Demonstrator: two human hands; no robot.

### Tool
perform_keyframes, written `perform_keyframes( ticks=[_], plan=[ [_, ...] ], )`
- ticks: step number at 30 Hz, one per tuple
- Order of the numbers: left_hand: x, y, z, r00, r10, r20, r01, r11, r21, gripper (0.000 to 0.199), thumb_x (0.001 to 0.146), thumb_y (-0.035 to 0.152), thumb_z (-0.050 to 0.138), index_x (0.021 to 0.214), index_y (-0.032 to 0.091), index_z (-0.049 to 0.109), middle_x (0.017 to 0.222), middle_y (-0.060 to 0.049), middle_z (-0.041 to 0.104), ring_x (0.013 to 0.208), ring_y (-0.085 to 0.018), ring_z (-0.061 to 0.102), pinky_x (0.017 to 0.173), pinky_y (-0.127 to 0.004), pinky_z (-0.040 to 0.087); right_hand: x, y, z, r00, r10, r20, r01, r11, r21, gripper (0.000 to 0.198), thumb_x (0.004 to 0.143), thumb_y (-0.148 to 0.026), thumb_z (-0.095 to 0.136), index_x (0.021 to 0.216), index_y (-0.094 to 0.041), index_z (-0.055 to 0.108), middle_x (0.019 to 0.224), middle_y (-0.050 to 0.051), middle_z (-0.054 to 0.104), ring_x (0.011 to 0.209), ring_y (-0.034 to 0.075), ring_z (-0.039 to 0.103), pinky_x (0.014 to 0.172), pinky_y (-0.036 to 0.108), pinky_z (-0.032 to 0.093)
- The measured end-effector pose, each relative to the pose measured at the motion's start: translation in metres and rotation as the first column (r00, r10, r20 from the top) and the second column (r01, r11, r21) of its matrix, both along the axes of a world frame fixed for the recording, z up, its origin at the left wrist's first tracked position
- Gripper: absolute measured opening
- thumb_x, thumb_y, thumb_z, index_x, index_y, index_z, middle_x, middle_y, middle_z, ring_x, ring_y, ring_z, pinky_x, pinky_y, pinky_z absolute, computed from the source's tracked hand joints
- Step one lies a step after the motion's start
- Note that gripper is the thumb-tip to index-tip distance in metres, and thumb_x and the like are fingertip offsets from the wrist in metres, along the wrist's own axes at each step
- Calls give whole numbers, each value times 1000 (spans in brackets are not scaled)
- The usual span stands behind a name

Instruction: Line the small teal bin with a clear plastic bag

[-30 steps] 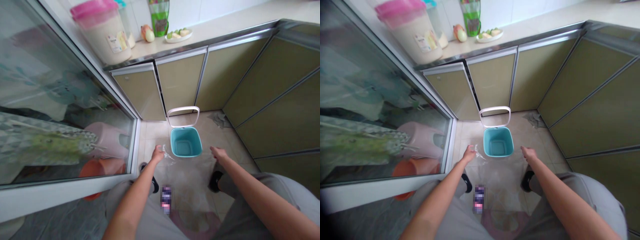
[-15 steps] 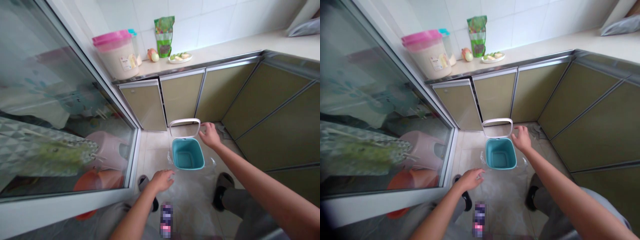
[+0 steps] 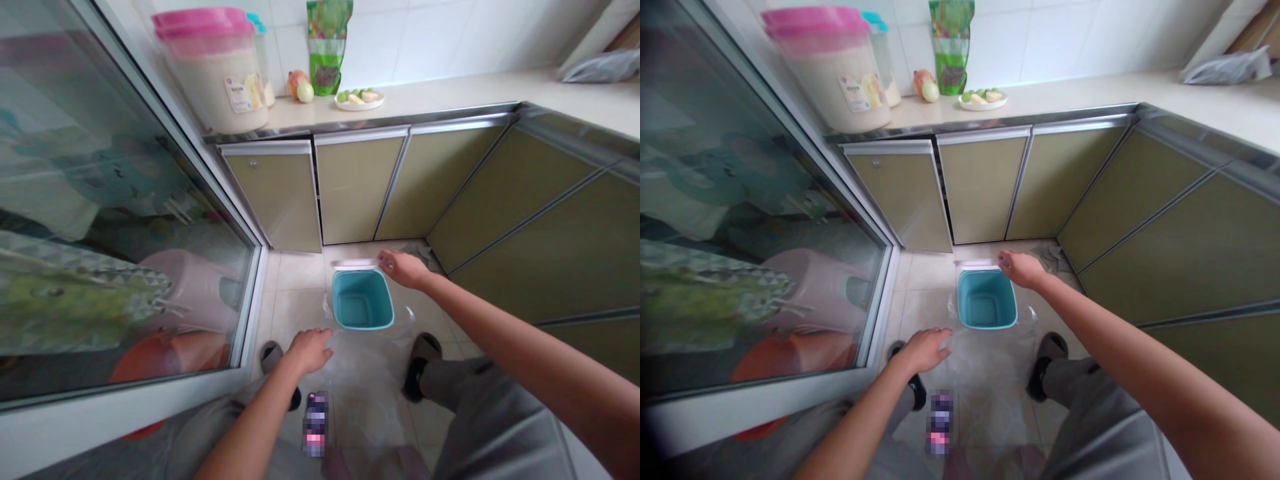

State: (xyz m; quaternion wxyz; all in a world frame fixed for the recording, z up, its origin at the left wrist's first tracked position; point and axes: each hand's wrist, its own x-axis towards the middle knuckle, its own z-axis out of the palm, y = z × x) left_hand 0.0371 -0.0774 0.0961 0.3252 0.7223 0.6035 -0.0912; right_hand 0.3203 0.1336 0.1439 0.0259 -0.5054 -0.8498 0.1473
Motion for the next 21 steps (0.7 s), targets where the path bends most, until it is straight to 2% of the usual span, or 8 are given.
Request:
perform_keyframes(
  ticks=[3, 6, 9, 12, 14, 16, 19, 21],
  plan=[
    [2, -2, 1, 1000, -10, 8, 10, 1000, -12, 52, 95, 42, 52, 143, 23, 61, 137, -17, 68, 125, -37, 65, 105, -51, 49, 10, -44, -29, 996, 31, 82, -15, 983, -181, 22, 98, -41, 60, 107, -26, 72, 102, 7, 75, 85, 21, 66, 68, 26, 39],
    [4, -3, -4, 1000, -9, 16, 10, 999, -37, 53, 95, 42, 53, 144, 22, 60, 140, -18, 67, 127, -38, 64, 107, -53, 48, 11, -75, -69, 983, 55, 176, 8, 942, -336, 14, 93, -36, 66, 99, -26, 74, 101, 7, 76, 91, 24, 68, 73, 27, 43],
    [5, -1, -13, 1000, -9, 12, 10, 998, -66, 53, 95, 42, 54, 144, 24, 60, 141, -16, 66, 128, -37, 64, 107, -50, 48, 11, -92, -108, 977, 73, 202, 17, 911, -412, 18, 90, -29, 67, 105, -26, 76, 111, 8, 76, 104, 27, 69, 85, 32, 47],
    [6, 3, -22, 1000, -12, -8, 11, 996, -88, 52, 95, 43, 54, 144, 25, 60, 141, -15, 67, 128, -36, 64, 107, -48, 48, 14, -97, -131, 974, 105, 199, -3, 889, -458, 37, 88, -27, 70, 125, -26, 73, 133, 11, 69, 118, 30, 66, 96, 37, 47],
    [8, 9, -28, 1000, -16, -26, 14, 995, -102, 52, 95, 43, 55, 143, 26, 61, 141, -14, 67, 128, -36, 64, 107, -48, 49, 17, -96, -131, 979, 112, 170, -23, 891, -453, 45, 90, -29, 69, 134, -25, 69, 141, 12, 65, 122, 30, 65, 99, 37, 47],
    [12, 16, -32, 999, -32, -37, 28, 994, -104, 51, 95, 43, 55, 143, 25, 61, 141, -15, 67, 128, -35, 64, 106, -47, 49, 20, -93, -120, 987, 89, 131, -26, 908, -419, 42, 93, -32, 64, 134, -25, 69, 140, 12, 66, 119, 28, 66, 97, 34, 47],
    [20, 27, -36, 998, -57, -17, 55, 996, -68, 49, 96, 40, 55, 142, 24, 61, 134, -13, 71, 123, -31, 67, 103, -42, 51, 25, -97, -86, 997, 41, 60, -17, 935, -354, 34, 97, -35, 58, 127, -26, 71, 122, 9, 74, 108, 24, 69, 87, 29, 46],
    [28, 33, -39, 999, -43, 32, 44, 999, -22, 46, 96, 39, 55, 139, 25, 63, 125, -10, 75, 115, -27, 70, 97, -37, 52, 30, -109, -63, 999, 18, 40, -4, 946, -325, 27, 99, -36, 55, 114, -25, 74, 108, 7, 76, 98, 21, 69, 79, 26, 44]
  ],
)
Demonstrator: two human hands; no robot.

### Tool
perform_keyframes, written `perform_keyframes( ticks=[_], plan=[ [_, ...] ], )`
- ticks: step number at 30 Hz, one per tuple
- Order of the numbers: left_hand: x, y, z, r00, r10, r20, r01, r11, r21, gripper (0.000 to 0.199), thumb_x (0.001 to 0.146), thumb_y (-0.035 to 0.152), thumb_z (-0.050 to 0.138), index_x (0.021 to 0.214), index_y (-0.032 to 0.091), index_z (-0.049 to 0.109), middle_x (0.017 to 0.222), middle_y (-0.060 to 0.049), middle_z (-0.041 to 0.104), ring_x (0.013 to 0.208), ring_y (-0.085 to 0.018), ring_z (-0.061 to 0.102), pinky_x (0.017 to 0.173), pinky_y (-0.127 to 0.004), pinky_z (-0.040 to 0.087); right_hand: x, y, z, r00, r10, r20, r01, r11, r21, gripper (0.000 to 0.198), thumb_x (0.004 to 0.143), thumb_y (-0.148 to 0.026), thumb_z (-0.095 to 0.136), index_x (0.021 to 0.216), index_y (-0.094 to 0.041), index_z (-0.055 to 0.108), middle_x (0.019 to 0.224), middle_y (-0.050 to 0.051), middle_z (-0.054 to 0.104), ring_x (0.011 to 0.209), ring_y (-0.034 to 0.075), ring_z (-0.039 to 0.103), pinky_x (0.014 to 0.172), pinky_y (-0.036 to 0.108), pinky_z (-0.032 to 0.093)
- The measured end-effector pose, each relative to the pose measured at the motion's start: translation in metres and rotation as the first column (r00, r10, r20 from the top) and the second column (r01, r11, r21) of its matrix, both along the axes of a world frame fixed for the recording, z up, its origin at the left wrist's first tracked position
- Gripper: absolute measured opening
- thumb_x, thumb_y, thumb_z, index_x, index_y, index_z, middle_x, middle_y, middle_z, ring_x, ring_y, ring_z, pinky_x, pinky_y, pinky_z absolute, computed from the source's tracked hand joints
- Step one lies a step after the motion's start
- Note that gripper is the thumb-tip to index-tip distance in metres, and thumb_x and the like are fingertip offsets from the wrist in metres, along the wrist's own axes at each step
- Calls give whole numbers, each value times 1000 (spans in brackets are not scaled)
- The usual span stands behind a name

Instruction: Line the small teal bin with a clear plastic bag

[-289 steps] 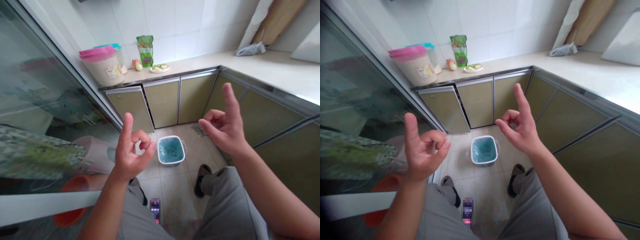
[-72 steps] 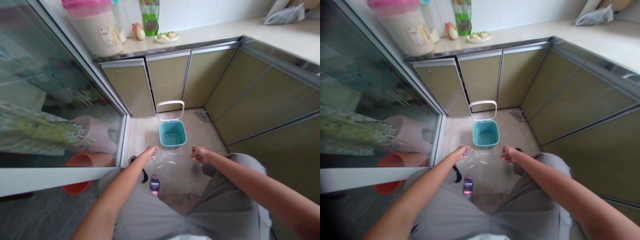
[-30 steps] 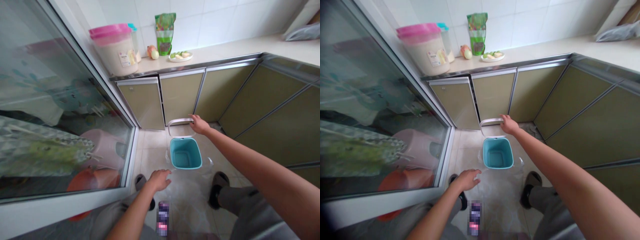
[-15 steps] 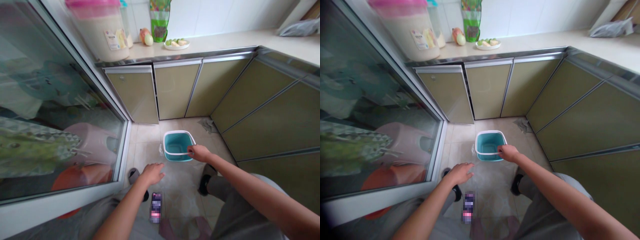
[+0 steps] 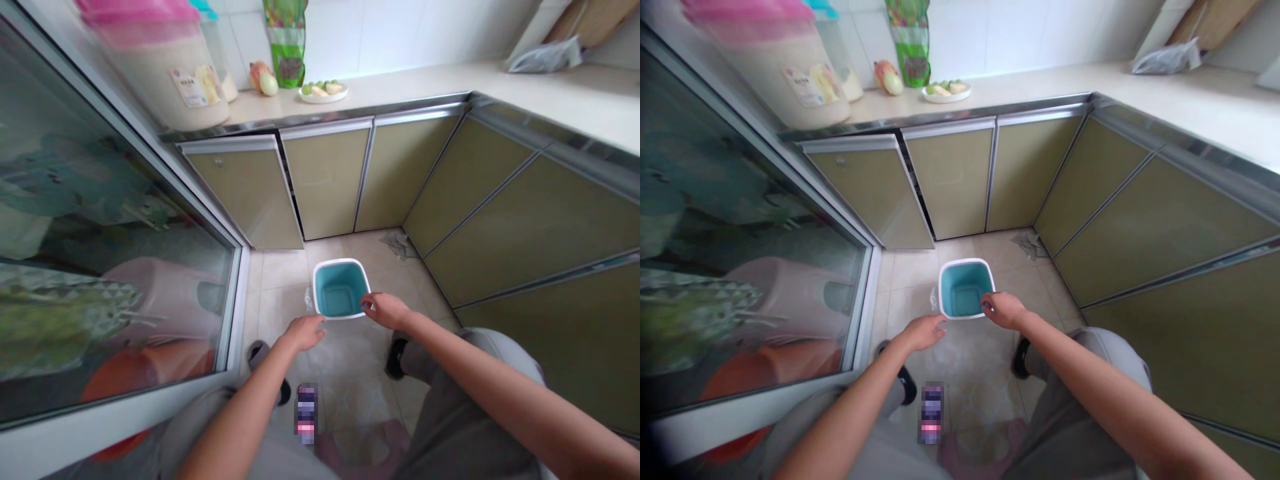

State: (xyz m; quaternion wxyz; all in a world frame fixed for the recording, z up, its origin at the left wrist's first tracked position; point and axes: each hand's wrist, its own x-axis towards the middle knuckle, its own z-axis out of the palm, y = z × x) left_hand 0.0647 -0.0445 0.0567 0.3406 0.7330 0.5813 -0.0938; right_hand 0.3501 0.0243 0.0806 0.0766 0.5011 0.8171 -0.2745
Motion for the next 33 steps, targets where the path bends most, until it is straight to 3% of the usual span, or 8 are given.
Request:
perform_keyframes(
  ticks=[4, 8, 13, 19, 23, 27, 31, 33],
  plan=[
    [12, 1, -15, 992, 56, 110, -60, 997, 38, 30, 96, 37, 56, 119, 26, 71, 106, -5, 78, 95, -21, 71, 81, -29, 50, 11, -44, 17, 1000, 17, -5, -18, 996, -86, 34, 101, -41, 52, 86, -21, 74, 84, 7, 74, 77, 17, 65, 66, 26, 38],
    [14, -12, -47, 986, 76, 149, -77, 997, 0, 24, 97, 38, 55, 94, 21, 72, 92, -4, 75, 83, -18, 67, 72, -26, 44, 22, -75, -10, 994, 91, 65, -73, 968, -240, 36, 100, -43, 54, 81, -20, 75, 86, 8, 74, 79, 19, 67, 64, 26, 38],
    [3, -27, -84, 982, 139, 130, -133, 990, -56, 32, 97, 40, 55, 76, 18, 65, 76, -1, 66, 75, -16, 59, 68, -25, 39, 31, -64, -38, 983, 26, 183, 14, 978, -209, 31, 99, -38, 55, 90, -19, 78, 101, 12, 77, 93, 23, 70, 72, 28, 43],
    [1, -20, -70, 893, 372, 254, -360, 928, -94, 47, 93, 51, 59, 60, 20, 45, 57, 4, 44, 62, -14, 46, 63, -27, 35, 30, -53, -37, 995, -98, -25, 93, 984, -149, 32, 97, -38, 56, 77, -18, 70, 80, 8, 70, 76, 20, 63, 67, 29, 39],
    [1, 15, -8, 678, 427, 598, -390, 899, -200, 65, 81, 83, 54, 60, 24, 36, 54, 5, 32, 56, -14, 39, 58, -29, 35, 25, -23, -8, 860, -334, -386, 148, 887, -437, 57, 96, -65, 50, 60, -21, 50, 55, 1, 45, 53, 14, 41, 54, 29, 33],
    [-10, 36, 107, 498, 236, 834, -328, 942, -70, 73, 81, 94, 36, 62, 25, 28, 60, 5, 27, 59, -12, 30, 60, -31, 33, 25, 30, 91, 506, -494, -707, 8, 822, -569, 69, 92, -87, 28, 60, -26, 23, 55, -7, 19, 50, 10, 15, 46, 26, 15],
    [-10, 10, 239, 318, -94, 943, -138, 980, 145, 79, 71, 105, 22, 64, 26, 24, 59, 3, 24, 56, -15, 27, 59, -35, 34, 30, 15, 243, 332, -205, -921, -111, 961, -254, 75, 86, -95, 7, 61, -26, 23, 56, -4, 20, 50, 12, 20, 48, 28, 25],
    [-1, 6, 281, 208, -180, 961, 13, 983, 182, 82, 64, 107, 30, 62, 26, 25, 55, 3, 26, 53, -15, 27, 57, -35, 32, 31, -12, 298, 267, -20, -964, -101, 994, -49, 77, 86, -96, 14, 59, -25, 25, 56, -3, 22, 51, 13, 22, 53, 29, 30]
  ],
)
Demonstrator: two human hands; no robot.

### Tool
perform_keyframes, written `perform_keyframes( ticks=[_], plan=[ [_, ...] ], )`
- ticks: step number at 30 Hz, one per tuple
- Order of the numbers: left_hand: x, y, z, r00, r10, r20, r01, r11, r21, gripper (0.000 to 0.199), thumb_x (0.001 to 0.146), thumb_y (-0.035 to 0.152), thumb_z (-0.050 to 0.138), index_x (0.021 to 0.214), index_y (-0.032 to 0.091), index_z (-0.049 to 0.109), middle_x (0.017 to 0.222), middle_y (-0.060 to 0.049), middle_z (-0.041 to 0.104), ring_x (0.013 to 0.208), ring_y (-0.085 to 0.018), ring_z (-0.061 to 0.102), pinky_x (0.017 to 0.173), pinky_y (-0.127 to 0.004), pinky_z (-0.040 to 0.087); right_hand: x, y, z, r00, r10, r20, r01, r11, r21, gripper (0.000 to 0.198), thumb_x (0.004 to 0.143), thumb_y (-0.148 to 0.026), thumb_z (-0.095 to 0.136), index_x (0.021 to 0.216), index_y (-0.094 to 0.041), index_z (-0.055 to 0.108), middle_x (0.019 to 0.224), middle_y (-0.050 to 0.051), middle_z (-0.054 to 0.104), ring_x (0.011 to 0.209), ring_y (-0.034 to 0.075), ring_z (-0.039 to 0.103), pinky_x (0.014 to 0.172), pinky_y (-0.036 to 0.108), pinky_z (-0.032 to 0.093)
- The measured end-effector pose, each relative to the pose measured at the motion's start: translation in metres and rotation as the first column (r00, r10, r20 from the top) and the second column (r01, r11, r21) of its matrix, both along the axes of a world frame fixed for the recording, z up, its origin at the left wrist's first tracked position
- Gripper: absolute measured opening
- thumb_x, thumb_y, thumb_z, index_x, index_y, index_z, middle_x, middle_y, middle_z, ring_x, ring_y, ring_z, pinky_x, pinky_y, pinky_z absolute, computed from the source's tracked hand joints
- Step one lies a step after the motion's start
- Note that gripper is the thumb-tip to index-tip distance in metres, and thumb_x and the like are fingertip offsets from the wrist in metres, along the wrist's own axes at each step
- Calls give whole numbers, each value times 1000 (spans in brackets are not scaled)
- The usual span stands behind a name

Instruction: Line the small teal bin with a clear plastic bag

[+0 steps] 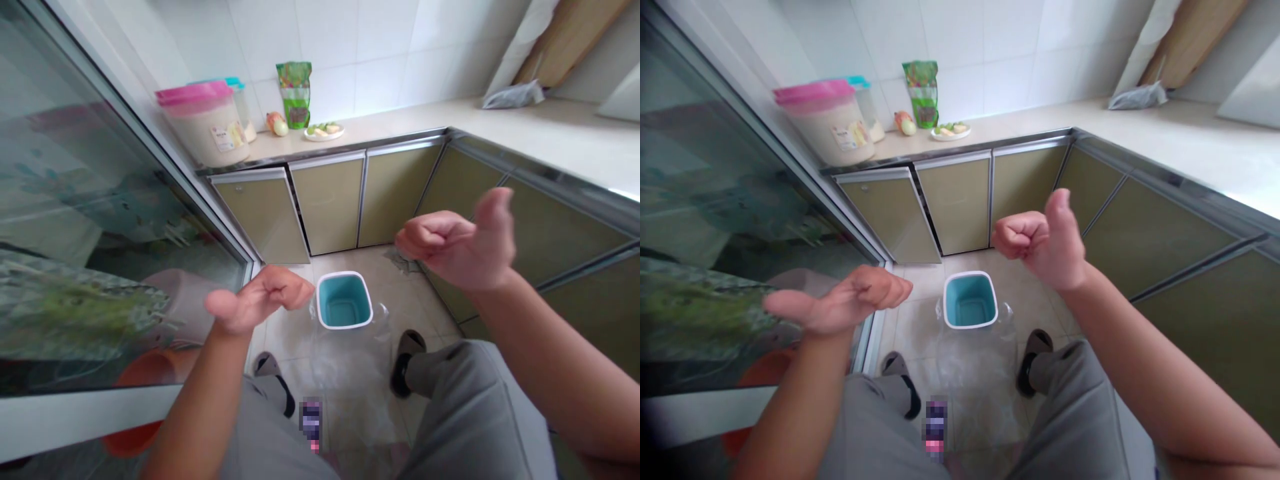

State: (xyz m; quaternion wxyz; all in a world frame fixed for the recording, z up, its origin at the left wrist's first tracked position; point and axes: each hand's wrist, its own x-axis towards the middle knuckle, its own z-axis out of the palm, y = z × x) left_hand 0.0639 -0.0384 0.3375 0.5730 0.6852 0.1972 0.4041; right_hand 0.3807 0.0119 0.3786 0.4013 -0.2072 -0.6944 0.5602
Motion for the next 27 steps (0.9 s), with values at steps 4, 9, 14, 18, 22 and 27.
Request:
perform_keyframes(
  ticks=[4, 9, 14, 18, 22, 27],
  plan=[
    [19, 65, -6, 998, -24, 50, 33, 981, -192, 84, 61, 110, 19, 60, 26, 27, 51, 5, 24, 48, -12, 25, 52, -32, 30, -19, 2, 3, 1000, 25, 11, -25, 999, -27, 83, 71, -106, 10, 59, -26, 25, 54, -4, 22, 50, 13, 21, 50, 29, 31],
    [7, 153, -112, 967, 252, -43, -225, 760, -610, 81, 65, 106, 3, 63, 27, 21, 47, 9, 14, 41, -10, 14, 42, -26, 17, -50, 91, -110, 976, -14, 215, 124, 854, -506, 77, 71, -94, -24, 64, -29, 17, 48, -8, 10, 44, 11, 5, 39, 25, 9],
    [-14, 151, -139, 936, 332, -117, -332, 723, -606, 79, 67, 104, 1, 65, 27, 20, 50, 7, 17, 44, -10, 17, 46, -27, 20, -46, 114, -147, 979, -48, 197, 143, 851, -505, 79, 66, -98, -21, 66, -28, 16, 51, -8, 12, 45, 11, 6, 41, 26, 9],
    [-18, 151, -119, 901, 366, -234, -434, 770, -467, 77, 74, 99, -4, 68, 26, 21, 54, 7, 17, 48, -11, 17, 49, -28, 23, -46, 109, -145, 974, -69, 218, 167, 864, -475, 77, 75, -96, -15, 66, -28, 19, 52, -8, 15, 46, 11, 8, 43, 26, 11],
    [-22, 133, -133, 808, 448, -382, -560, 785, -266, 53, 98, 72, 30, 76, 24, 36, 62, 6, 30, 54, -10, 27, 56, -26, 28, -42, 93, -181, 948, -174, 267, 267, 891, -367, 62, 94, -81, 32, 67, -26, 33, 52, -7, 24, 47, 11, 19, 46, 25, 18],
    [-46, 50, -204, 691, 381, -614, -623, 745, -239, 8, 87, 28, 54, 84, 22, 49, 66, 5, 47, 61, -11, 42, 60, -24, 34, -22, 42, -269, 642, -219, 735, 332, 943, -9, 36, 99, -46, 49, 74, -20, 56, 71, 4, 60, 68, 17, 54, 64, 27, 39]
  ],
)
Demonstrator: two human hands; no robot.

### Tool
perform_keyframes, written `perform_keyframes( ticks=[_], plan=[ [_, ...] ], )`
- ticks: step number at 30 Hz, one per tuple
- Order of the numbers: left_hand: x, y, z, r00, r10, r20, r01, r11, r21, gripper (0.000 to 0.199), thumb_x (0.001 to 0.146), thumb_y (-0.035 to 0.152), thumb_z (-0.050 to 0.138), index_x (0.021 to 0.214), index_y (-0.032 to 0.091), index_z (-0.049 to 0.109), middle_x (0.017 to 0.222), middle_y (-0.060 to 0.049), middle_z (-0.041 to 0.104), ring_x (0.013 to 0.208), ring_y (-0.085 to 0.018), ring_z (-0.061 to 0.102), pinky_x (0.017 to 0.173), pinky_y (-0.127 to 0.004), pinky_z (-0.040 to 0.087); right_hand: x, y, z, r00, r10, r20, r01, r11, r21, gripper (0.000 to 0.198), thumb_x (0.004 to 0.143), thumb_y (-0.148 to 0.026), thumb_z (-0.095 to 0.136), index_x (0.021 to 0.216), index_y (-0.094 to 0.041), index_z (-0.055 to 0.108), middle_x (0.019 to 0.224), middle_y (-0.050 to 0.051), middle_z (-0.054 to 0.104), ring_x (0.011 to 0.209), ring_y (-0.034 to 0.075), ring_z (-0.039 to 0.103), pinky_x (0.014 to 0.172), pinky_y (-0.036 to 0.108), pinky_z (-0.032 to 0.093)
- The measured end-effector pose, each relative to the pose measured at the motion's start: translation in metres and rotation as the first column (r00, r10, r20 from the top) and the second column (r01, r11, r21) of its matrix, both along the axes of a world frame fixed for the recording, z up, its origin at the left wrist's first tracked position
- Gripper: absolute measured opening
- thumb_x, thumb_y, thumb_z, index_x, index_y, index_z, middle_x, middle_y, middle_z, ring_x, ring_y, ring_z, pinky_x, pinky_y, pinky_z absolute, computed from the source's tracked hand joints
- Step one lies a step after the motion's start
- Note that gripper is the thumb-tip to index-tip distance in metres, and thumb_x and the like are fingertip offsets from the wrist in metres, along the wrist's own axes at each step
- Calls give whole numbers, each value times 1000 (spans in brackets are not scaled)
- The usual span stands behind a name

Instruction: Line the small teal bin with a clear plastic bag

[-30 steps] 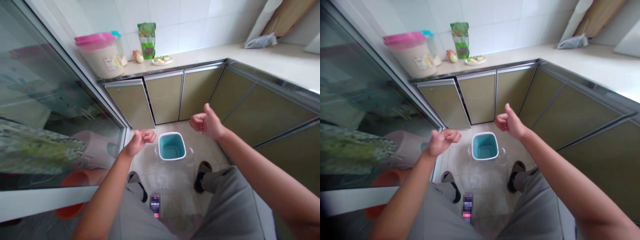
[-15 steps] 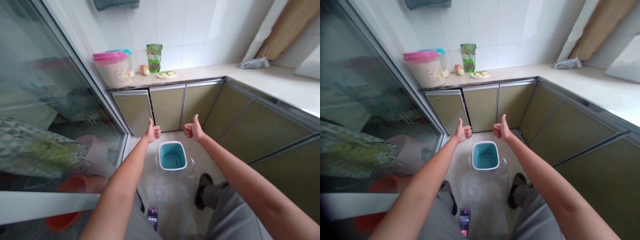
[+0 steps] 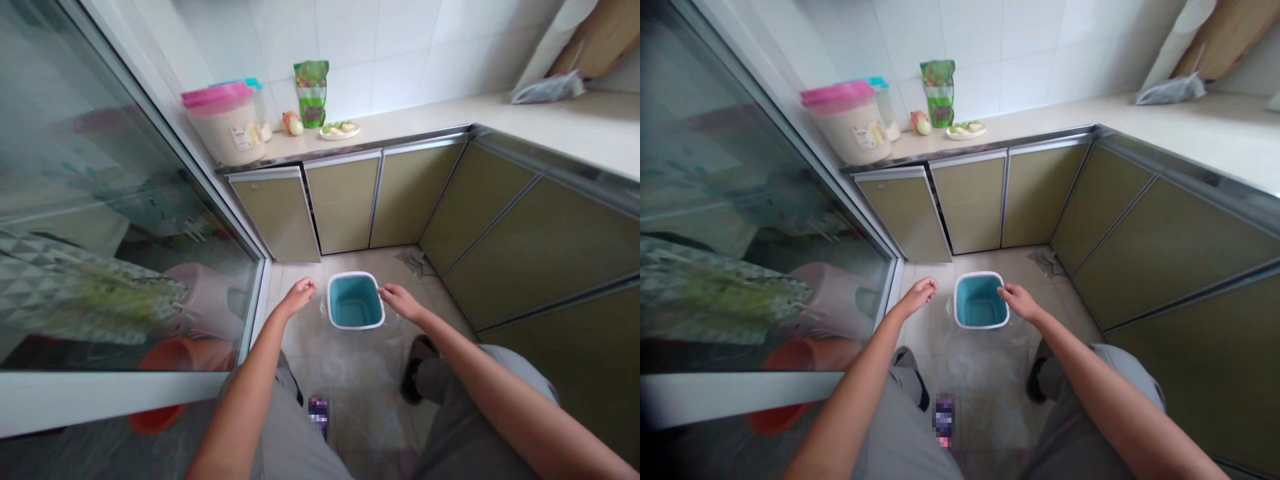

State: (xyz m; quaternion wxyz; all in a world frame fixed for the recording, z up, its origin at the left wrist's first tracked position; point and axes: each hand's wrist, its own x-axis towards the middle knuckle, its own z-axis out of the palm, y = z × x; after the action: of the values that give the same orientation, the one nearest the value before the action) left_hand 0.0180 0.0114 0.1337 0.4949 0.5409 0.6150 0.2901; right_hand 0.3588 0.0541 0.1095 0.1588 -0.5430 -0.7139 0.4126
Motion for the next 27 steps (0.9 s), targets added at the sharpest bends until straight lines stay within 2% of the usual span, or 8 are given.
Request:
perform_keyframes(
  ticks=[2, 5, 8, 11, 14, 18, 23, 27],
  plan=[
    [-12, -28, -28, 991, -65, -115, 45, 985, -165, 8, 80, 22, 59, 77, 21, 51, 59, 5, 48, 56, -12, 43, 58, -25, 34, 1, -18, -24, 941, 150, 303, -159, 987, 5, 24, 95, -38, 56, 82, -20, 66, 89, 7, 71, 81, 19, 62, 71, 27, 41],
    [-21, -44, -56, 959, -199, -200, 115, 923, -366, 6, 77, 18, 61, 75, 20, 56, 58, 4, 55, 53, -12, 50, 58, -25, 39, -10, -32, -40, 838, 319, 442, -344, 939, -26, 24, 98, -39, 56, 102, -24, 74, 106, 7, 75, 93, 21, 68, 75, 27, 42],
    [-17, -37, -72, 938, -221, -266, 137, 944, -299, 7, 86, 19, 54, 88, 18, 60, 71, 1, 64, 65, -14, 59, 65, -24, 46, -25, -33, -49, 805, 333, 492, -363, 931, -35, 31, 101, -41, 52, 114, -24, 74, 117, 10, 74, 99, 23, 69, 79, 30, 45],
    [-8, -31, -83, 873, -249, -420, 174, 962, -210, 10, 87, 18, 55, 92, 18, 64, 82, -2, 70, 77, -16, 63, 72, -25, 48, -30, -31, -66, 746, 350, 566, -380, 922, -70, 34, 97, -36, 58, 124, -25, 73, 132, 13, 69, 108, 27, 69, 84, 34, 48],
    [-1, -32, -93, 810, -344, -475, 225, 930, -290, 10, 82, 15, 61, 89, 19, 67, 83, -2, 72, 79, -17, 64, 74, -25, 49, -25, -32, -87, 701, 379, 604, -385, 914, -126, 37, 96, -30, 58, 129, -23, 72, 133, 15, 68, 110, 30, 70, 88, 37, 49],
    [0, -34, -105, 803, -384, -455, 241, 908, -341, 15, 78, 13, 64, 89, 20, 69, 79, -1, 71, 79, -17, 65, 72, -24, 49, -17, -33, -107, 692, 379, 615, -371, 917, -149, 38, 95, -21, 54, 128, -23, 74, 131, 16, 68, 110, 31, 70, 90, 40, 49],
    [-4, -30, -111, 796, -371, -479, 220, 913, -343, 24, 82, 13, 60, 102, 20, 71, 83, -1, 73, 80, -17, 65, 73, -24, 48, -16, -33, -109, 693, 373, 616, -382, 916, -125, 41, 100, -17, 44, 125, -23, 75, 127, 17, 70, 107, 29, 71, 89, 40, 49],
    [-5, -28, -112, 786, -371, -495, 223, 916, -333, 26, 85, 13, 58, 106, 20, 72, 92, -3, 75, 82, -17, 66, 76, -25, 49, -17, -32, -93, 670, 386, 633, -425, 900, -99, 37, 96, -17, 49, 120, -24, 77, 124, 16, 71, 105, 30, 71, 87, 39, 50]
  ],
)
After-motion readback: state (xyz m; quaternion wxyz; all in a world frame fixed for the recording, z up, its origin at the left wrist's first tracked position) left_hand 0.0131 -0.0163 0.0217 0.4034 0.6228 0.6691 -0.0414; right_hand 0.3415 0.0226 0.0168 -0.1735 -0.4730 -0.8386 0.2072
